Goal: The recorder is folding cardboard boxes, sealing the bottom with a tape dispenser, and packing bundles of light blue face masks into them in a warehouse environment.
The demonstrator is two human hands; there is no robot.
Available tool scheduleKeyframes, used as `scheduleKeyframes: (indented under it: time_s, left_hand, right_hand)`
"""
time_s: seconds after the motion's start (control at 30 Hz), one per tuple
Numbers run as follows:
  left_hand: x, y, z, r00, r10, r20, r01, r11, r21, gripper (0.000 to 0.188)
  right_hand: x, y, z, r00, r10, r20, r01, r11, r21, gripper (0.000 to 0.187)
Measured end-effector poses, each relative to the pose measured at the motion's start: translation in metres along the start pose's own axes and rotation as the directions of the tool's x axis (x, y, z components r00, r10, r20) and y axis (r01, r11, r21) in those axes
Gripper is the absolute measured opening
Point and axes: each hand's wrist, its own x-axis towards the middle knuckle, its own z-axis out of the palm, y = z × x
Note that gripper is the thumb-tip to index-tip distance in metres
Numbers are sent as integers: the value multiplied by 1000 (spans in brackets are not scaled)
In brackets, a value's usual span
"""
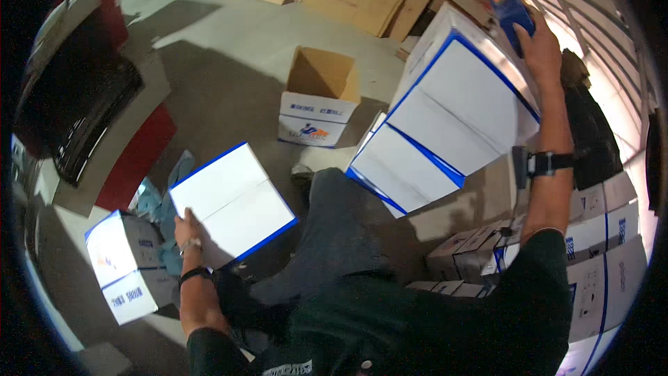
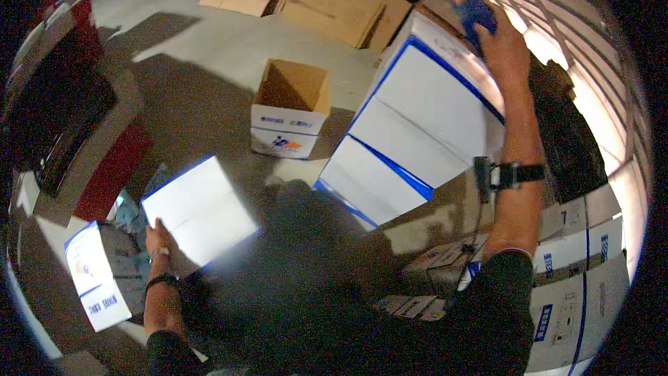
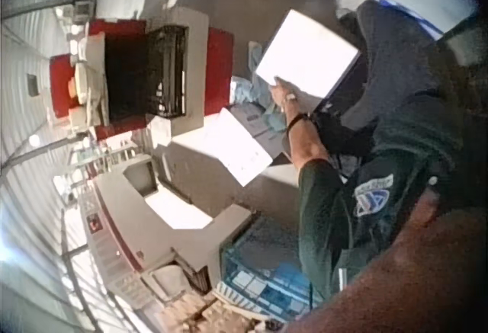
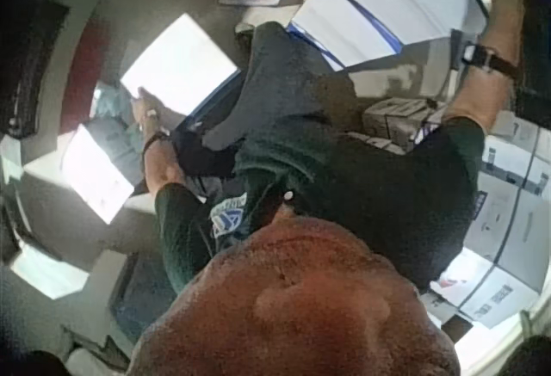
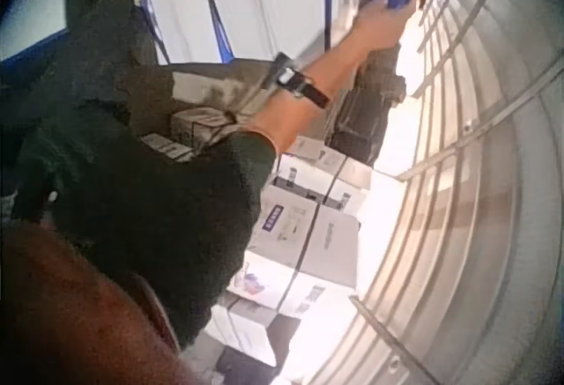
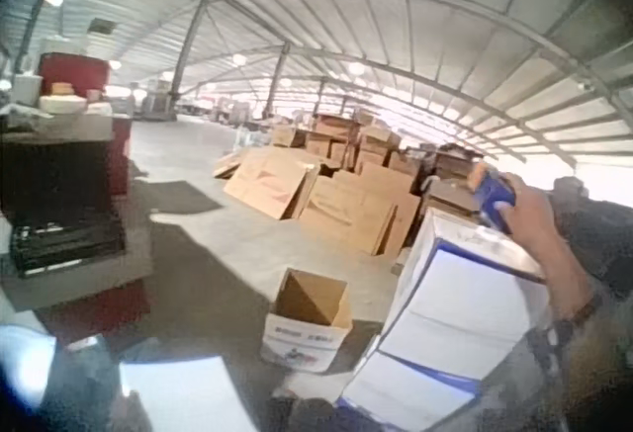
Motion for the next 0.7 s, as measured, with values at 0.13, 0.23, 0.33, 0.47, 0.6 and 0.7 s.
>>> scheduleKeyframes:
  time_s: [0.13,0.23,0.33,0.47,0.6,0.7]
  left_hand:
    - [9,12,15,999,34,-35,-32,998,45,78]
    - [6,7,14,1000,3,-12,-2,999,48,80]
    - [-3,13,10,996,-59,-67,65,995,79,77]
    - [4,-8,6,998,-38,-46,38,999,13,72]
    - [0,4,4,1000,-29,-8,30,998,59,74]
    - [6,24,14,1000,-20,16,19,1000,15,75]
  right_hand:
    - [15,83,56,978,-16,208,40,993,-112,49]
    - [6,71,69,956,42,290,25,974,-224,50]
    - [-22,8,39,993,-114,8,110,932,-346,54]
    - [-115,-128,82,947,-318,36,221,732,645,47]
    - [-222,-262,178,546,-615,568,-282,504,817,64]
    - [-309,-314,314,424,-601,677,-276,626,729,52]
